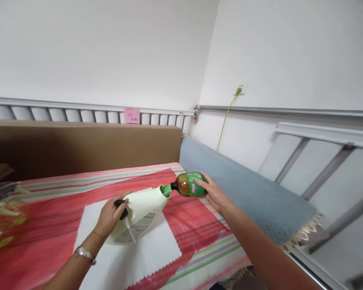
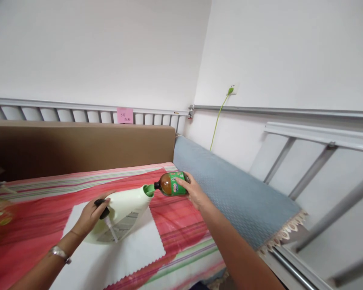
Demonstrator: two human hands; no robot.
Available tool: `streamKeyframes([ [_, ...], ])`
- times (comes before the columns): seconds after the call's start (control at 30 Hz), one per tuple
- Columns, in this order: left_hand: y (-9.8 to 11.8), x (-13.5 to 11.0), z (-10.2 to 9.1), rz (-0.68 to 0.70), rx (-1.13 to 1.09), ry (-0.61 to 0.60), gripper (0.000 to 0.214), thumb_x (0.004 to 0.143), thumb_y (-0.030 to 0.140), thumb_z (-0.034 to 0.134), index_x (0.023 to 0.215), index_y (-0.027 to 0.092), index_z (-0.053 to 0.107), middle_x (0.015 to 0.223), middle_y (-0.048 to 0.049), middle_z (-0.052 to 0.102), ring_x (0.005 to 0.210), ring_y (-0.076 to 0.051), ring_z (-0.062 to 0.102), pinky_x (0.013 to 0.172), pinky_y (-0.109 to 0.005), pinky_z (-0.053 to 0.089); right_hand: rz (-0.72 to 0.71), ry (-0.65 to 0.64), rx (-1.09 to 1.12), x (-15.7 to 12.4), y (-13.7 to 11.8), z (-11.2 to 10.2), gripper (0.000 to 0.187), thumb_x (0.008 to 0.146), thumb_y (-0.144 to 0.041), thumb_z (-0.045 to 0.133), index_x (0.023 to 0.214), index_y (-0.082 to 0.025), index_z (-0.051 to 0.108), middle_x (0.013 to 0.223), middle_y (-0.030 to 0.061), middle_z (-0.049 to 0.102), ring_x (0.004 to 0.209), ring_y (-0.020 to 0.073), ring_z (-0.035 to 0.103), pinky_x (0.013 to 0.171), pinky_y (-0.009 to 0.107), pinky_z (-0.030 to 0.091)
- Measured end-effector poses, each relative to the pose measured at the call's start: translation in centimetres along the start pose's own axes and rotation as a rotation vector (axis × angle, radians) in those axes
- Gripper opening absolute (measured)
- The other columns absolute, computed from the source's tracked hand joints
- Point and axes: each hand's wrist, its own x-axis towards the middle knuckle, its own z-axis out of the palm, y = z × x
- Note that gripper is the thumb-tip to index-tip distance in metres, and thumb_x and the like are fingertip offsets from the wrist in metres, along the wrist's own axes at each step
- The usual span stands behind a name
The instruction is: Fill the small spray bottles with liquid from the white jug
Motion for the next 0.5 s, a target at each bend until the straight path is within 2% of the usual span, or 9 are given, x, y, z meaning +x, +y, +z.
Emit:
streamKeyframes([
  [0.3, 0.1, 0.0, 0.1, 0.002, 0.032, -0.010, 0.042, 0.084, 0.049, 0.038, 0.101, 0.022, 0.065, 0.105, -0.0061, 0.068, 0.111, -0.025, 0.054, 0.094, -0.035, 0.040, -0.043, -0.001, -0.297, 0.3, -2.5, 0.5, 0.060, 0.065, -0.045, 0.069, 0.117, -0.025, 0.045, 0.110, 0.0041, 0.060, 0.089, 0.0197, 0.061, 0.067, 0.027, 0.051],
  [0.5, 0.8, 0.0, 0.2, 0.031, 0.070, 0.000, 0.042, 0.083, 0.050, 0.038, 0.095, 0.023, 0.068, 0.096, -0.0051, 0.071, 0.106, -0.025, 0.057, 0.091, -0.035, 0.042, -0.058, 0.028, -0.562, 0.3, -4.4, 1.4, 0.064, 0.064, -0.047, 0.068, 0.119, -0.023, 0.045, 0.104, 0.0056, 0.062, 0.084, 0.0202, 0.062, 0.068, 0.029, 0.051],
])
